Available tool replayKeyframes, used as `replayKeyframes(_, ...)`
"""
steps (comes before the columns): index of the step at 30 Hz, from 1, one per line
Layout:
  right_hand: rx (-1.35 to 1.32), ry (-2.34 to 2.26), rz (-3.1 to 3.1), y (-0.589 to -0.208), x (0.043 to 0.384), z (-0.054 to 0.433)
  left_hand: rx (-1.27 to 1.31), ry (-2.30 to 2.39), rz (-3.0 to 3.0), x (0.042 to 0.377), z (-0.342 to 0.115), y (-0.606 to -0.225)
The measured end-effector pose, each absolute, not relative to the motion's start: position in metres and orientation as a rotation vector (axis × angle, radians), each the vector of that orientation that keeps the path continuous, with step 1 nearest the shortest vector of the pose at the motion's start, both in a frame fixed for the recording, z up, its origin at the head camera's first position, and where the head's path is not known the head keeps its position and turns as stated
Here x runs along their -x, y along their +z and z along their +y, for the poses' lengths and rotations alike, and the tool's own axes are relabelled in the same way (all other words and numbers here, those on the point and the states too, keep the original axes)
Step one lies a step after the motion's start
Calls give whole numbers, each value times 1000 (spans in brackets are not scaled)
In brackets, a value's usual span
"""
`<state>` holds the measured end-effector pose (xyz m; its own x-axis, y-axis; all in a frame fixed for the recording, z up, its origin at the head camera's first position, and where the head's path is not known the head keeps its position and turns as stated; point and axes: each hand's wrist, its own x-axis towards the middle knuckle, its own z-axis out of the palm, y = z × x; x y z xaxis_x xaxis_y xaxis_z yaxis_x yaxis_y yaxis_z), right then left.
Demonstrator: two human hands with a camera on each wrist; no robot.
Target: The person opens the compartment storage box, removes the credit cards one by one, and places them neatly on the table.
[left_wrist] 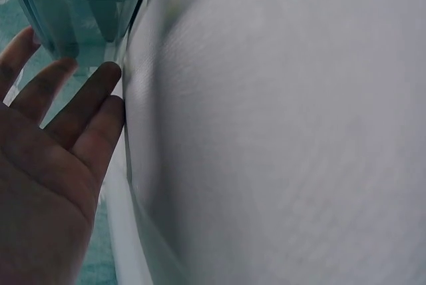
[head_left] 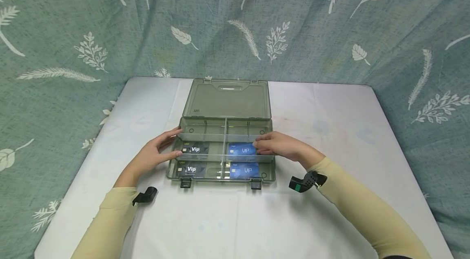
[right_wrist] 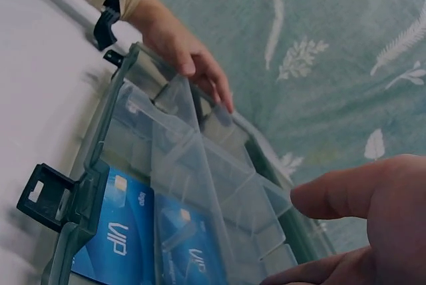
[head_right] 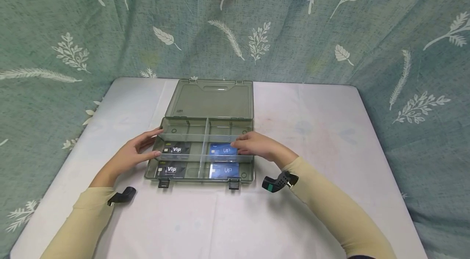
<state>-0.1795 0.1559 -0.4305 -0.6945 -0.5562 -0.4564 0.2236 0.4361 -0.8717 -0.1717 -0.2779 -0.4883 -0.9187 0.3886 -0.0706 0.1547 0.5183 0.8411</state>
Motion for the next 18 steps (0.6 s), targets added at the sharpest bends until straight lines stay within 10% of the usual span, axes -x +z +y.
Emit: replayKeyframes(18, 265, -1375, 1920, -437, 181, 148, -454, 1356, 2512, 173, -279, -492)
